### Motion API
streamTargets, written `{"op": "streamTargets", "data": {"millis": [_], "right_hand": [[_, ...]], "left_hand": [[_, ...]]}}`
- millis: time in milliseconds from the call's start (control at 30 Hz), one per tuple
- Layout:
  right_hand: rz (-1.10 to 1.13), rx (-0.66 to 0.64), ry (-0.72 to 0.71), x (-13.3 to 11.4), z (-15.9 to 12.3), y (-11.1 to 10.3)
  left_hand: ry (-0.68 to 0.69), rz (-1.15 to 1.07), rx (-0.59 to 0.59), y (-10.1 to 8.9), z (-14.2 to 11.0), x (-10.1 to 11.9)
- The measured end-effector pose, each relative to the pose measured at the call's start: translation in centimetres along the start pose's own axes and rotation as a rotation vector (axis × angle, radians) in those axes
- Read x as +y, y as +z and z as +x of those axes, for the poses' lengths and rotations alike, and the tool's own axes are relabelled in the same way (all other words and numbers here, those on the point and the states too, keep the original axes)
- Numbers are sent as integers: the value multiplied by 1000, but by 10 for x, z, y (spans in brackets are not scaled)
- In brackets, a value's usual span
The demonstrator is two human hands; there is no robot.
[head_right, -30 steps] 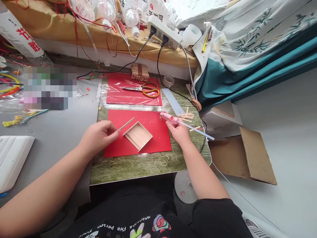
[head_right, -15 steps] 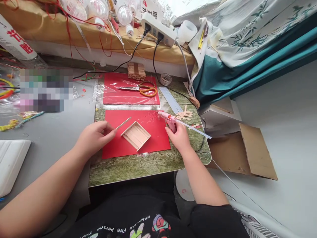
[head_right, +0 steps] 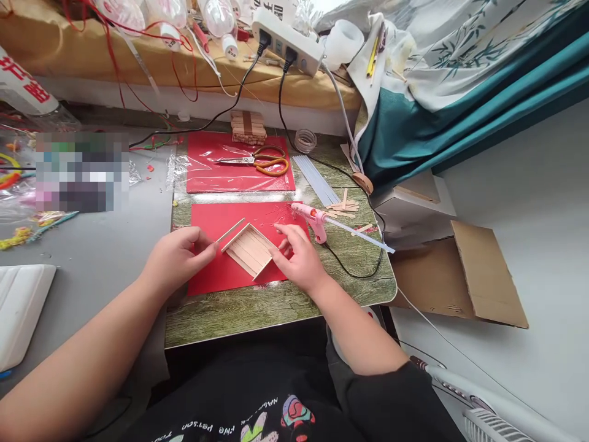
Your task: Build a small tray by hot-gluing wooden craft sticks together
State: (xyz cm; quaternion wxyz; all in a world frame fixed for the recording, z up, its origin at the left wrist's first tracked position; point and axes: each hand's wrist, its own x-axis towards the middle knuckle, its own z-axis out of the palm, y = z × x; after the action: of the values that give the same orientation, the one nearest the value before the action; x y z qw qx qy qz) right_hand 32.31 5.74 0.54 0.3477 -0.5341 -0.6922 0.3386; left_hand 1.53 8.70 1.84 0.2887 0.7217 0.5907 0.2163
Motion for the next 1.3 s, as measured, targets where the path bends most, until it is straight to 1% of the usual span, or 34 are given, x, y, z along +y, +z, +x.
{"op": "streamTargets", "data": {"millis": [100, 200, 267, 367, 400, 467, 567, 600, 667, 733, 767, 833, 900, 1000, 1100, 1200, 1300], "right_hand": [[123, -48, 139, -2, 1, 11], [156, -68, 165, 0, -10, 16], [204, -32, 165, 3, -12, 17], [322, 52, 224, 9, -4, 19], [353, 64, 248, 11, 0, 20], [373, 48, 264, 13, 4, 24], [303, -4, 217, 11, 7, 29], [267, -3, 191, 9, 9, 29], [196, 46, 118, 3, 15, 27], [124, 106, 8, -3, 28, 22], [98, 114, -49, -5, 35, 20], [70, 89, -145, -8, 50, 18], [78, 75, -194, -6, 60, 20], [93, 71, -206, 0, 65, 27], [109, 80, -191, 8, 65, 32], [153, 91, -138, 16, 65, 34], [206, 80, -76, 23, 67, 36]], "left_hand": [[-27, -6, 45, -7, 3, -6], [-23, -11, 109, -14, 7, -14], [3, -7, 127, -15, 9, -18], [50, -18, 113, -11, 10, -19], [59, -28, 109, -9, 11, -19], [58, -45, 115, -6, 11, -19], [58, -35, 135, -4, 12, -20], [68, -27, 142, -4, 12, -21], [101, -9, 151, -5, 13, -21], [143, 11, 151, -4, 15, -21], [165, 21, 153, -3, 15, -20], [206, 40, 159, -1, 16, -18], [239, 58, 155, 2, 17, -16], [270, 75, 141, 5, 18, -13], [289, 67, 162, 7, 19, -11], [301, 57, 187, 9, 19, -10], [302, 50, 187, 11, 20, -10]]}}
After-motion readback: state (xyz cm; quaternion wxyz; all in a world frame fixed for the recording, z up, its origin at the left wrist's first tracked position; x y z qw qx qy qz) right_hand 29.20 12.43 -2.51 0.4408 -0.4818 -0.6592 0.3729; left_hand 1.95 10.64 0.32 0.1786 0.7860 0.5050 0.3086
